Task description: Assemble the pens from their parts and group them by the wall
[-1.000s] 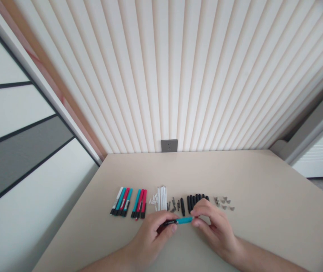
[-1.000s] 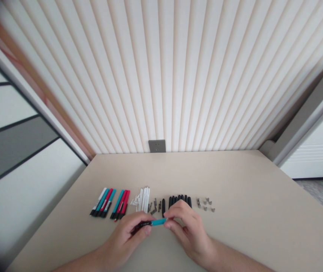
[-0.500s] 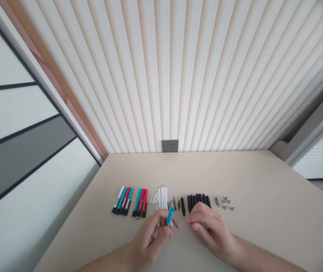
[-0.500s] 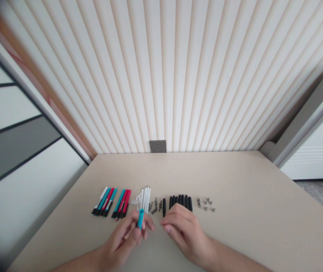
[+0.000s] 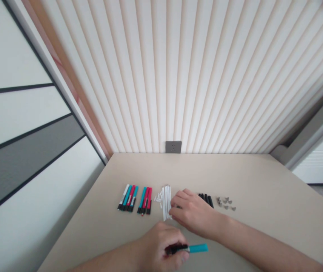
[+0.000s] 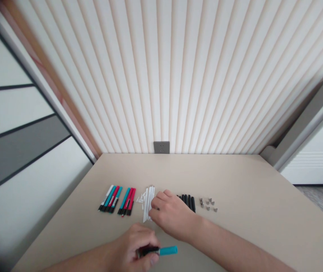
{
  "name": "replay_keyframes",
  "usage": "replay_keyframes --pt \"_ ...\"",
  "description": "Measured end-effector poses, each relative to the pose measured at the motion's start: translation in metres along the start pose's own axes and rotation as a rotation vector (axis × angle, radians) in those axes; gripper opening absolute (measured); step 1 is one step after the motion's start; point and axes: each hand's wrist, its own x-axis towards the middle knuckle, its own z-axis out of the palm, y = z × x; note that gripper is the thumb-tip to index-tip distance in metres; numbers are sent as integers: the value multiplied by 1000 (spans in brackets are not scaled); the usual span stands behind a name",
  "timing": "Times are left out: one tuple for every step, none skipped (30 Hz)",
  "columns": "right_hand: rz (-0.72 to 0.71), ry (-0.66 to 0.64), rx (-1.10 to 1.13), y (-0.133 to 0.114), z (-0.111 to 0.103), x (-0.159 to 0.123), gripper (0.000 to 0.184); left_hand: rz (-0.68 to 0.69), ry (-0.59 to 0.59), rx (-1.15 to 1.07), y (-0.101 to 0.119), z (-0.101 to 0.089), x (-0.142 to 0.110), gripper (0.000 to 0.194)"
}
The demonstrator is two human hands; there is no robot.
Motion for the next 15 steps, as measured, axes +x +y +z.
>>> replay_keyframes --pt "-39 -15 -29 0 1 2 15 9 0 -1 0 0 0 32" --pt "-76 -23 -52 0 1 3 15 15 3 0 0 1 1 33" --pt "-111 -26 -69 0 2 4 15 17 5 2 0 1 1 33" --pt "-140 -24 -79 0 2 5 15 17 5 4 0 1 1 34" --pt "-161 -18 -82 0 3 6 15 17 1 5 0 2 1 33" --pt "-175 -11 -81 0 3 7 15 17 -4 7 -1 2 1 33" --pt "-184 -4 -77 0 4 8 15 20 -9 9 -2 3 0 32" --pt "-191 3 -71 0 4 9 16 25 -14 12 -2 3 0 32" --pt "-197 10 -68 0 4 10 16 30 -14 17 -3 4 -1 32" --pt "-205 12 -68 1 4 11 17 34 -10 23 -4 5 -1 32" --pt "-215 11 -72 2 3 12 17 37 -7 27 -5 5 -1 32" --pt "-224 7 -81 3 3 12 17 35 -7 30 -5 5 -2 32" --pt "-229 2 -94 5 2 13 18 33 -8 33 -6 5 -2 33" --pt "-232 -7 -110 7 1 13 18 29 -10 35 -5 5 -2 33" --pt "-233 -16 -125 9 0 14 18 25 -13 35 -5 5 -2 33"
